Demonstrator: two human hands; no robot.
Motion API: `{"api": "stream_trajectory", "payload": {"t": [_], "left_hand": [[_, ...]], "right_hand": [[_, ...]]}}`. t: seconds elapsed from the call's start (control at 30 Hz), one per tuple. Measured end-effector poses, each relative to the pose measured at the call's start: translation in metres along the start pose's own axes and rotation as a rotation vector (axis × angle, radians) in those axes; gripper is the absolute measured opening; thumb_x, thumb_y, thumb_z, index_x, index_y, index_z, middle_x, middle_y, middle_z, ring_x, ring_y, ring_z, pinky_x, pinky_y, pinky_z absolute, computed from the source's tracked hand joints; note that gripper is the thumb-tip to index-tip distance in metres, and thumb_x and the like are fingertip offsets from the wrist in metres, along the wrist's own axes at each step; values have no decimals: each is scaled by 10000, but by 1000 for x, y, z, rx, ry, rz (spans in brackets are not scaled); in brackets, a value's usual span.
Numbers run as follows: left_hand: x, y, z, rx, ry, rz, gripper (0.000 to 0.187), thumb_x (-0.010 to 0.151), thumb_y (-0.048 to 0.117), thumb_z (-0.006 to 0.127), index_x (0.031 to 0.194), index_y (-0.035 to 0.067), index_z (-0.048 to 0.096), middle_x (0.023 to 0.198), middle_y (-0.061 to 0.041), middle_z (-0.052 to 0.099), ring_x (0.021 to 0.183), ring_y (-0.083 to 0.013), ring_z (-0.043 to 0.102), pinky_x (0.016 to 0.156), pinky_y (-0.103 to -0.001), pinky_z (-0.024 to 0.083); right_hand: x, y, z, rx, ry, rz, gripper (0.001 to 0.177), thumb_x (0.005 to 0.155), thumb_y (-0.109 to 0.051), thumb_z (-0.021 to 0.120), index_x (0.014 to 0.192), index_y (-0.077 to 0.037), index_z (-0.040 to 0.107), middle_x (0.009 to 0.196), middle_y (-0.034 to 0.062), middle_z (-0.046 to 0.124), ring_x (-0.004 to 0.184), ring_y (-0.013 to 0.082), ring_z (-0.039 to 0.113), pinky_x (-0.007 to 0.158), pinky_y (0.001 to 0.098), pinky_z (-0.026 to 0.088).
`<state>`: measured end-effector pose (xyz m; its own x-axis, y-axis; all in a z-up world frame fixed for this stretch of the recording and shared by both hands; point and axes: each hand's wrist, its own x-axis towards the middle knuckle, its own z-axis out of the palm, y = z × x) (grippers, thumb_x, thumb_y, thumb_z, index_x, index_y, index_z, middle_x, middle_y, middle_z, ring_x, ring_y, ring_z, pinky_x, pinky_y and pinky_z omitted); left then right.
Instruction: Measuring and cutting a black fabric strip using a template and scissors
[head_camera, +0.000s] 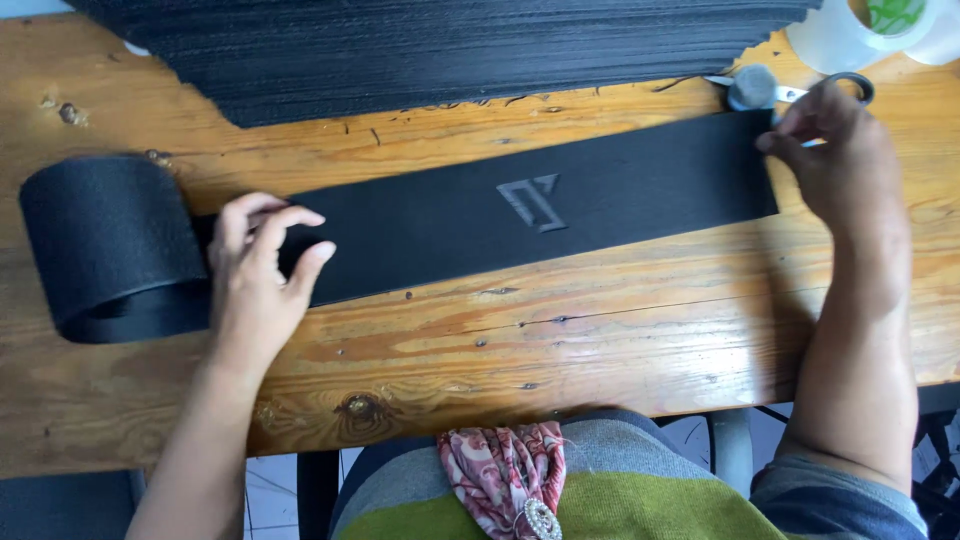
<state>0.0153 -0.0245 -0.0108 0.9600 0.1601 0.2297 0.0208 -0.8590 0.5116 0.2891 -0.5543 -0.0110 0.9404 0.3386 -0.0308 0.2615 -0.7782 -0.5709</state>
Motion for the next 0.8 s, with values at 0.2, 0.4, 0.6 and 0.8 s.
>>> {"api": "stream_trajectory", "payload": {"t": [0.2, 0.4, 0.6, 0.8], "left_hand": [[8, 25, 13, 26, 37, 117, 214, 1009, 290, 728, 1147, 128, 698, 1247, -138, 547, 1091, -313, 590, 995, -471, 441], [7, 28, 24, -116, -52, 214, 327, 946, 166, 737, 1264, 107, 690, 1294, -176, 523, 1162, -301, 592, 1057, -481, 440], [4, 25, 28, -133, -49, 234, 339, 945, 178, 747, 1265, 92, 674, 1298, -176, 493, 1182, -313, 560, 1076, -477, 400], [4, 25, 27, -126, -56, 235, 335, 958, 218, 756, 1267, 110, 681, 1303, -169, 509, 1196, -321, 555, 1074, -477, 401]], "right_hand": [[-2, 50, -12, -193, 94, -13, 251, 1113, -87, 857, 1090, -98, 607, 1013, 19, 673, 938, 173, 634, 839, 345, 434], [15, 138, -10, -88, 136, -83, 297, 1093, 113, 830, 1157, -10, 568, 1084, 130, 632, 959, 227, 605, 912, 335, 511], [17, 158, -7, -9, 126, -88, 331, 1119, 141, 761, 1238, -20, 498, 1145, 114, 550, 1019, 245, 546, 1009, 362, 463], [14, 157, -7, -7, 116, -129, 327, 1163, 179, 741, 1233, -19, 490, 1195, 128, 544, 1026, 235, 524, 1004, 356, 452]]}}
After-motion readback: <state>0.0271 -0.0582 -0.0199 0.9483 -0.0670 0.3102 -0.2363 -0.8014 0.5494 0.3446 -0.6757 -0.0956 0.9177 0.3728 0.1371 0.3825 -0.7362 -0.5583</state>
